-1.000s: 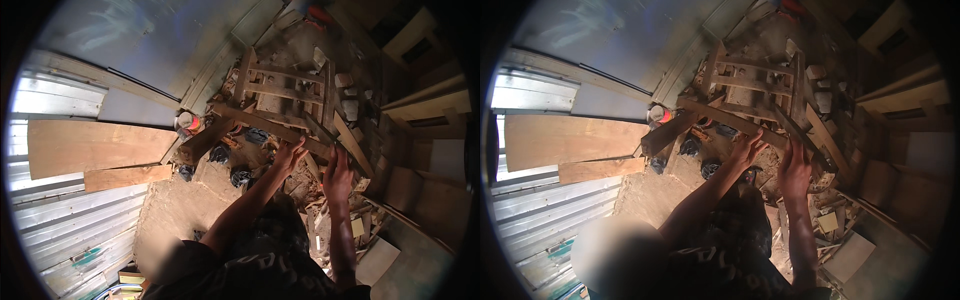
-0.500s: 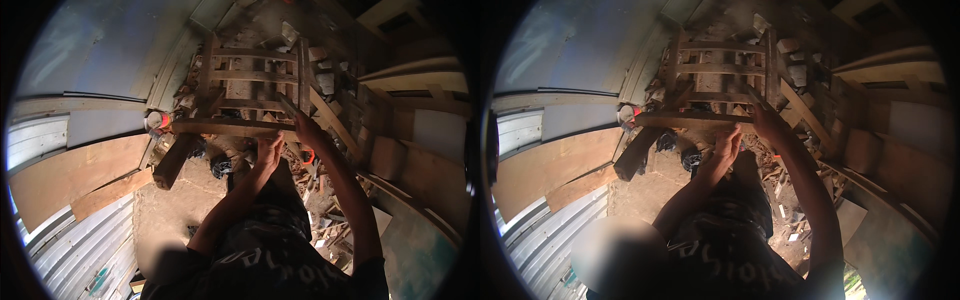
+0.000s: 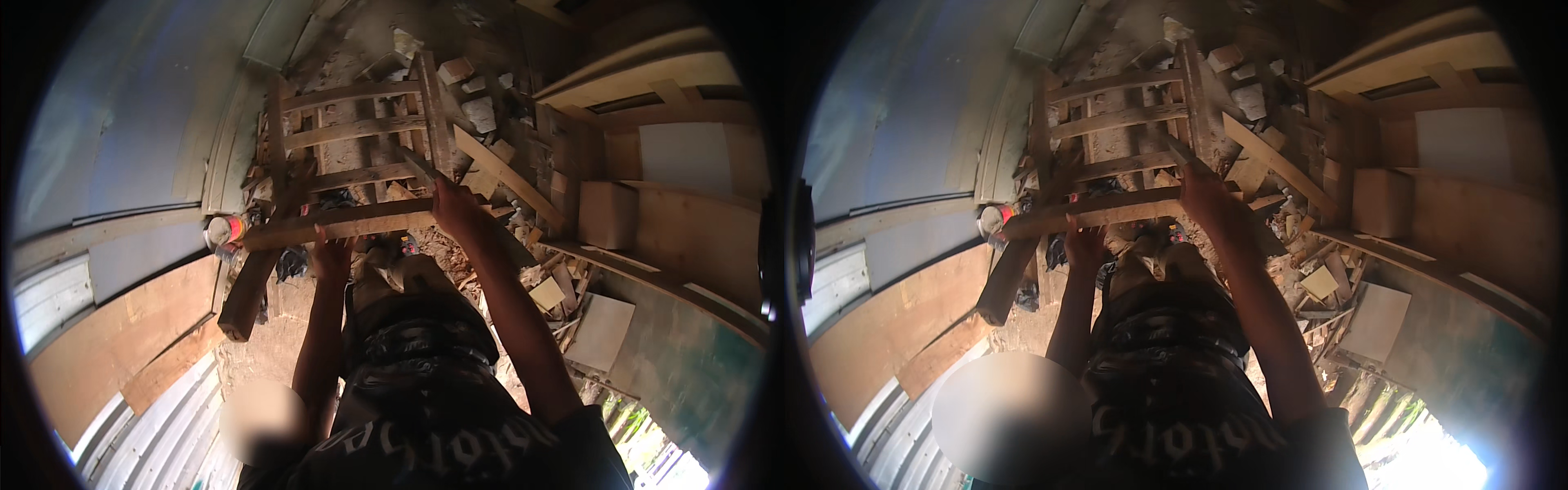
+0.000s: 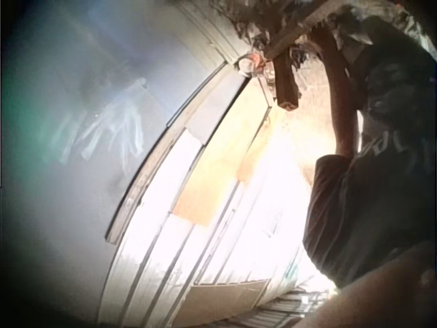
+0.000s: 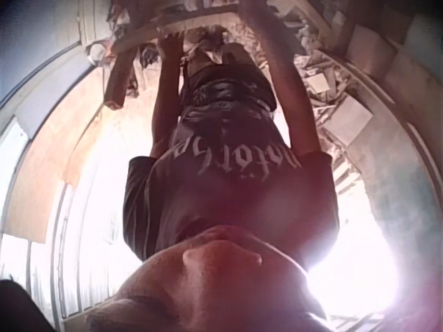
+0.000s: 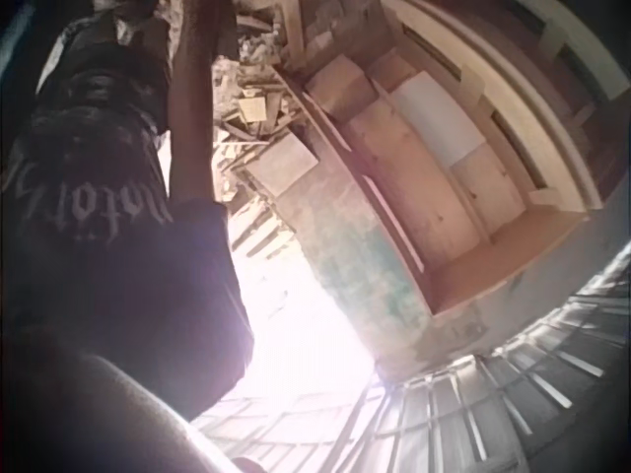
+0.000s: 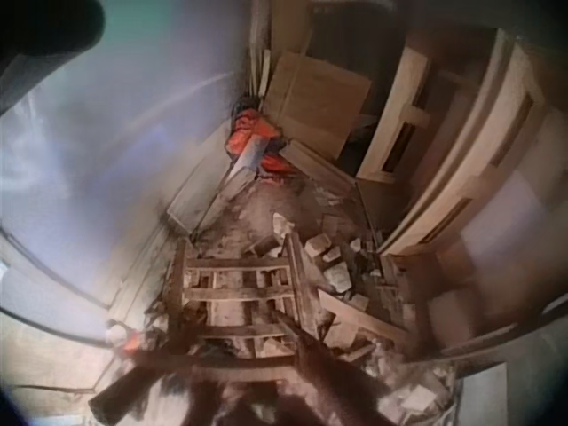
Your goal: The person uses a hammer to drive nails into wooden planks and assembles a wooden frame structure. They repeatedly position planks, hammer nails, and adjust the frame within a cluttered workshop.
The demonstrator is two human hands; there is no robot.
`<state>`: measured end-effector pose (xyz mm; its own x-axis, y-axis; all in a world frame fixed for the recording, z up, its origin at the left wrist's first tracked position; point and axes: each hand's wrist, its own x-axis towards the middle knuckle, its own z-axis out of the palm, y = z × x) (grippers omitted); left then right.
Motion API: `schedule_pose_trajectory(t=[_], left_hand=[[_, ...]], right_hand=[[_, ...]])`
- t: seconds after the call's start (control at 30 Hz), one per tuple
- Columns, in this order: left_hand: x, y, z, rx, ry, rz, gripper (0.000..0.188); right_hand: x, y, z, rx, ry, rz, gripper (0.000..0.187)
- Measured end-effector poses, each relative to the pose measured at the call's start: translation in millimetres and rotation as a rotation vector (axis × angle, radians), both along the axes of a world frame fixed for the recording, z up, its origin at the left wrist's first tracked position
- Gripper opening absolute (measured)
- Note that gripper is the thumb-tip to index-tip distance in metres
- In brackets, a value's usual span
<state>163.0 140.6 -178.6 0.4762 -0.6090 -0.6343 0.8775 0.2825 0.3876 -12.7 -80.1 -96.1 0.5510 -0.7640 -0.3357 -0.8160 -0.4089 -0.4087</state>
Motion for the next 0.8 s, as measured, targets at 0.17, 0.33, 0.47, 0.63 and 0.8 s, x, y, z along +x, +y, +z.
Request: schedule_pose_trajectory(t=[0.17, 0.33, 0.47, 0.63, 0.8], left_hand=[[-2.0, 3.0, -10.0, -0.011, 0.003, -0.032, 0.055], [0.4, 12.7, -8.8, -0.052, 0.014, -0.122, 0.054], [-0.4, 13.8, -17.2, -0.043, 0.028, -0.186, 0.057], [5.9, 12.3, -2.8, -0.075, -0.013, -0.231, 0.055], [7.6, 5.6, 5.4, -0.034, -0.043, -0.237, 0.058]], right_hand=[[-7.0, 7.1, -18.4, -0.257, -0.012, 0.059, 0.018], [-6.7, 7.9, -34.6, -0.24, 0.139, -0.006, 0.018], [-6.0, 3.4, -32.7, -0.229, 0.107, -0.042, 0.019], [0.9, 2.3, -21.9, -0.242, 0.033, -0.017, 0.016], [0.4, 13.0, -2.4, -0.384, -0.446, 0.016, 0.01]])
